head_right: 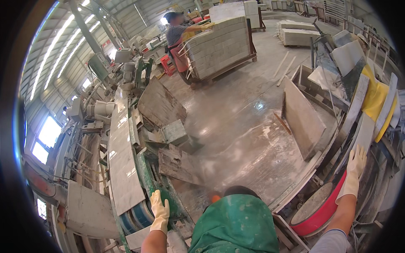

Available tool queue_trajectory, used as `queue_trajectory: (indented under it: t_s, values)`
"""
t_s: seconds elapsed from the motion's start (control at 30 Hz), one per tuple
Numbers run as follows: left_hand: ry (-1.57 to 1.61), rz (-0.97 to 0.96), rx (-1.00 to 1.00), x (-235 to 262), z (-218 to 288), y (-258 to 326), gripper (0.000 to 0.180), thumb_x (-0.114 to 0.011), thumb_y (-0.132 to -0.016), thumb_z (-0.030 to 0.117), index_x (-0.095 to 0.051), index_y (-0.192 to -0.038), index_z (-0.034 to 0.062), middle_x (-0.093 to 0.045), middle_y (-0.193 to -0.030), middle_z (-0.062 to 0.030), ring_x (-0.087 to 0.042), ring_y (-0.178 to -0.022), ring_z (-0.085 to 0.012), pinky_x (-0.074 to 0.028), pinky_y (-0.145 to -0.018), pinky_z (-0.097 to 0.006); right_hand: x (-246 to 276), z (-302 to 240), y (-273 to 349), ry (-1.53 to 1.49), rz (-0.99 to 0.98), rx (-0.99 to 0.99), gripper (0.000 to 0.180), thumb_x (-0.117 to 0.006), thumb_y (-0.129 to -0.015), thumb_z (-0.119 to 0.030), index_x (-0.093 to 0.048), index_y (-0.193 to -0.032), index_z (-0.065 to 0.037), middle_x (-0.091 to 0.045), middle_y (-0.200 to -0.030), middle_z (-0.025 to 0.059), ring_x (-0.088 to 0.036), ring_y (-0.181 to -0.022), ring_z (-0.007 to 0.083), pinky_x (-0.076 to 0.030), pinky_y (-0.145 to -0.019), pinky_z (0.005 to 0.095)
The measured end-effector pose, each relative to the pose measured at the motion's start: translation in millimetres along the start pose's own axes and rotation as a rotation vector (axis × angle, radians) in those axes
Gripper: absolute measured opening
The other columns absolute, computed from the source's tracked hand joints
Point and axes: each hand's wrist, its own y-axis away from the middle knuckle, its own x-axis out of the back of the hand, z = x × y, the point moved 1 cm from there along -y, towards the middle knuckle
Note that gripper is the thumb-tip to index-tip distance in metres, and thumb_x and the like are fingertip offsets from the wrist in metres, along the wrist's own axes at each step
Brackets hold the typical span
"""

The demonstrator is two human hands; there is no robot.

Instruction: The person repeatedly picks up rectangular slabs from a conveyor belt and places them onto a nearby stack. The person uses both hands to lift and position each slab one at a time. The slabs are handled individually and stacked in a pile beside the conveyor.

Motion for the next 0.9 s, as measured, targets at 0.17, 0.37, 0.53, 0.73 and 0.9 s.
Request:
queue_trajectory:
  t_s: [0.17, 0.37, 0.53, 0.73, 0.9]
  values:
    - [-0.006, 0.012, -0.017, -0.3, -0.3, 0.6, 0.060, -0.067, -0.084, 0.011, -0.048, -0.140, 0.0006, -0.054, -0.140, -0.0239, -0.045, -0.135, -0.0446, -0.030, -0.118, -0.049, -6.7, 1.1, 3.7, 0.014, 0.057, 0.013, 0.052, -0.044, -0.104, -0.041, -0.044, -0.150, -0.016, -0.042, -0.155, 0.0175, -0.039, -0.143, 0.0365, -0.030, -0.117, 0.0471]
    - [-0.007, 0.022, -0.019, -3.8, -3.4, 0.8, 0.062, -0.069, -0.083, 0.012, -0.048, -0.140, 0.0011, -0.054, -0.140, -0.0233, -0.045, -0.135, -0.0446, -0.030, -0.118, -0.049, -10.8, 1.4, 8.0, 0.031, 0.055, 0.010, 0.053, -0.045, -0.104, -0.041, -0.044, -0.151, -0.017, -0.042, -0.155, 0.0173, -0.040, -0.142, 0.0365, -0.031, -0.117, 0.0474]
    - [0.000, 0.031, -0.026, -6.6, -6.0, 1.6, 0.063, -0.069, -0.083, 0.013, -0.048, -0.141, 0.0012, -0.054, -0.140, -0.0232, -0.045, -0.135, -0.0443, -0.030, -0.118, -0.049, -7.7, -1.1, 14.8, 0.014, 0.058, 0.014, 0.052, -0.046, -0.104, -0.041, -0.044, -0.150, -0.017, -0.043, -0.154, 0.0175, -0.039, -0.142, 0.0368, -0.030, -0.117, 0.0488]
    - [0.017, 0.032, -0.030, -6.1, -6.0, 1.6, 0.063, -0.069, -0.083, 0.013, -0.047, -0.141, 0.0012, -0.054, -0.140, -0.0234, -0.044, -0.135, -0.0444, -0.030, -0.118, -0.050, -2.7, -3.8, 21.5, -0.018, 0.048, 0.021, 0.053, -0.046, -0.104, -0.040, -0.043, -0.151, -0.016, -0.042, -0.154, 0.0181, -0.039, -0.142, 0.0379, -0.029, -0.118, 0.0487]
    - [0.025, 0.025, -0.024, -5.5, -5.3, 0.8, 0.063, -0.069, -0.082, 0.014, -0.047, -0.140, 0.0011, -0.054, -0.140, -0.0238, -0.043, -0.135, -0.0450, -0.029, -0.118, -0.050, 0.4, -7.0, 28.5, -0.055, 0.053, 0.015, 0.054, -0.046, -0.104, -0.039, -0.043, -0.151, -0.015, -0.042, -0.155, 0.0184, -0.038, -0.142, 0.0383, -0.028, -0.119, 0.0482]
